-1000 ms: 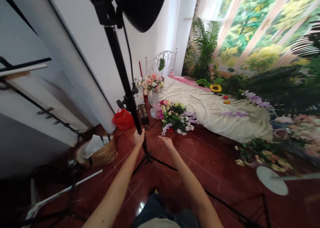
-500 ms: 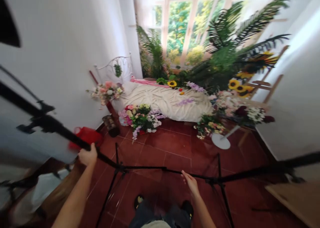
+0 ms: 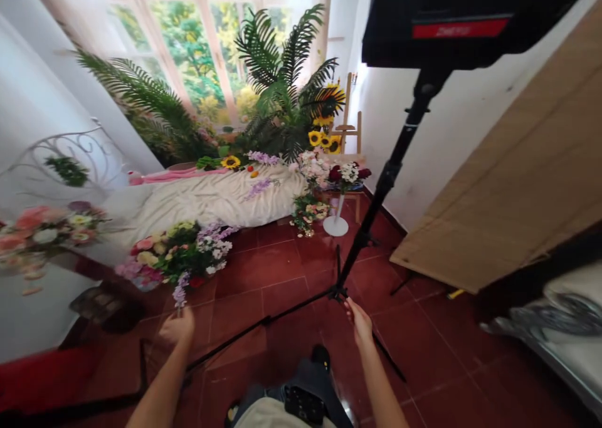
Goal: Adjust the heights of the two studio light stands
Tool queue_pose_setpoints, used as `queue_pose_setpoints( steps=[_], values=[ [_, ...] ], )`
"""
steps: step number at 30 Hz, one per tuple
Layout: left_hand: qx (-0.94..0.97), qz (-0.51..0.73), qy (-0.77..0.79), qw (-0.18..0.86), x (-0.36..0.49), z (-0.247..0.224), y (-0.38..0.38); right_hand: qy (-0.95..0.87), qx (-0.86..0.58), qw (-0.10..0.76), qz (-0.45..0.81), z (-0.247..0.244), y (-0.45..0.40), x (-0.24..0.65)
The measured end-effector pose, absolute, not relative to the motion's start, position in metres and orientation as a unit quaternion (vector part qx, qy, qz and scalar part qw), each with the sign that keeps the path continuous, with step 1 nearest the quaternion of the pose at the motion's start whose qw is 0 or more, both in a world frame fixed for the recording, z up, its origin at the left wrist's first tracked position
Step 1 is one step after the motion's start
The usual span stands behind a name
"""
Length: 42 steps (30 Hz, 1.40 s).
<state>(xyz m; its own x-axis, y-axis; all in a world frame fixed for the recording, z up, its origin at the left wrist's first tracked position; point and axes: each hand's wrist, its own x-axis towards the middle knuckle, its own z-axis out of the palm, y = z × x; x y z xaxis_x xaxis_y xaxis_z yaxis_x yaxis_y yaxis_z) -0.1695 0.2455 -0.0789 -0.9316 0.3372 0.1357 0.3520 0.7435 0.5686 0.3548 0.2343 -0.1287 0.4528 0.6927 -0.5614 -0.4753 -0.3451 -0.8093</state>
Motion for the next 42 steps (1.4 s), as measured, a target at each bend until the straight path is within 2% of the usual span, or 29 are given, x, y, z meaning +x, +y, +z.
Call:
queue_pose_setpoints(
  steps=[2,6,9,11,15,21,25,30,37,42],
  values=[
    [-0.291,-0.352,-0.885,-0.095,-0.103,-0.075,0.303,-0.071,-0.622,0.577,0.524,-0.125,0.244,0.373],
    [-0.485,-0.456,-0.669,-0.332,0.045,-0.046,0.393,-0.084,-0.603,0.587,0.534,-0.115,0.256,0.402],
    [-0.546,-0.481,-0.52,-0.447,0.154,-0.013,0.432,-0.092,-0.582,0.598,0.544,-0.102,0.263,0.426],
    [-0.588,-0.484,-0.435,-0.481,0.216,0.011,0.446,-0.079,-0.559,0.61,0.556,-0.09,0.267,0.444],
    [-0.61,-0.499,-0.324,-0.523,0.308,0.049,0.458,-0.081,-0.533,0.615,0.575,-0.061,0.277,0.475],
    [-0.604,-0.49,-0.297,-0.554,0.383,0.065,0.463,-0.046,-0.403,0.618,0.673,-0.017,0.304,0.499],
    [-0.602,-0.513,-0.315,-0.524,0.4,0.061,0.468,-0.026,-0.332,0.581,0.743,0.007,0.332,0.499],
    [-0.582,-0.509,-0.38,-0.508,0.408,0.057,0.477,-0.097,-0.332,0.534,0.772,0.019,0.363,0.492],
    [-0.572,-0.481,-0.418,-0.517,0.414,0.055,0.486,-0.055,-0.268,0.52,0.809,0.024,0.384,0.497],
    [-0.576,-0.468,-0.428,-0.516,0.418,0.05,0.49,-0.074,-0.271,0.542,0.792,0.03,0.391,0.503]
  ],
)
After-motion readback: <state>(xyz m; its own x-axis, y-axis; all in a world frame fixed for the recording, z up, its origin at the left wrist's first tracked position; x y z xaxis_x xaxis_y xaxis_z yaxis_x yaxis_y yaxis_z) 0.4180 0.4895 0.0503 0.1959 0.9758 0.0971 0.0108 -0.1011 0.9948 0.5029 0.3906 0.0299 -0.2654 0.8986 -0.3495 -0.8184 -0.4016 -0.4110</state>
